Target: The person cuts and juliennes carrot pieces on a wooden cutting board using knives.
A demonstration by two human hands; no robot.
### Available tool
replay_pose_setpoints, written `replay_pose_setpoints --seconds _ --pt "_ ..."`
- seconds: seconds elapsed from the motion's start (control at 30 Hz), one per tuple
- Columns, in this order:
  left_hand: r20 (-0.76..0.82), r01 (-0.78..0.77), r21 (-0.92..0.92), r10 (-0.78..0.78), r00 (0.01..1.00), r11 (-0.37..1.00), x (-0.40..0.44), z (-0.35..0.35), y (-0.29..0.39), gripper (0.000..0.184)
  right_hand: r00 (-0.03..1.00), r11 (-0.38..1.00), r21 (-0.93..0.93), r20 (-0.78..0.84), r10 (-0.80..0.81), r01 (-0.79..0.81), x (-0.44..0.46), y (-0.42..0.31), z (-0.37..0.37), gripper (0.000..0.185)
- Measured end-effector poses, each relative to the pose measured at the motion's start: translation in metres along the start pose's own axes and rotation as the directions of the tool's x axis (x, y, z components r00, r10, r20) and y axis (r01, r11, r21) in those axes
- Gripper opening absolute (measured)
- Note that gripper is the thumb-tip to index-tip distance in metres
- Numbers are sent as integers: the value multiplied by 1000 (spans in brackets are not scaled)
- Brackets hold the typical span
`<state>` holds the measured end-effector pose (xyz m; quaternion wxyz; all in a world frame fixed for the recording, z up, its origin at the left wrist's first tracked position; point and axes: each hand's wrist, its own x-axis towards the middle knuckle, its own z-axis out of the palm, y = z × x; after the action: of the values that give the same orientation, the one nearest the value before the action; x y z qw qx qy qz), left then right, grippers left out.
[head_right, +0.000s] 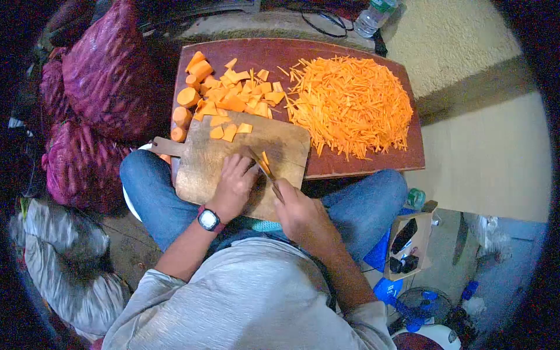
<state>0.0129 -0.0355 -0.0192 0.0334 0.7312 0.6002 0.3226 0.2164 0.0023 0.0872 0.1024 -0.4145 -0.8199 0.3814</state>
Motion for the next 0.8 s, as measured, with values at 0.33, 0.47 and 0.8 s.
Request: replay_pose_setpoints --seconds 0.33,0.47,0.8 --pt "6 14 -20 -14 1000 1000 1 -1 1 30 1000 1000 -21 8 21 -21 1 -2 1 21" --pt "7 11 -27 -11 1000 1000 1 -1 0 30 998 999 3 35 45 -45 8 -2 -2 20" --pt "27 15 -25 -14 1000 1000 0 0 0 30 1000 999 28 25 15 -15 12 -1 -1 14"
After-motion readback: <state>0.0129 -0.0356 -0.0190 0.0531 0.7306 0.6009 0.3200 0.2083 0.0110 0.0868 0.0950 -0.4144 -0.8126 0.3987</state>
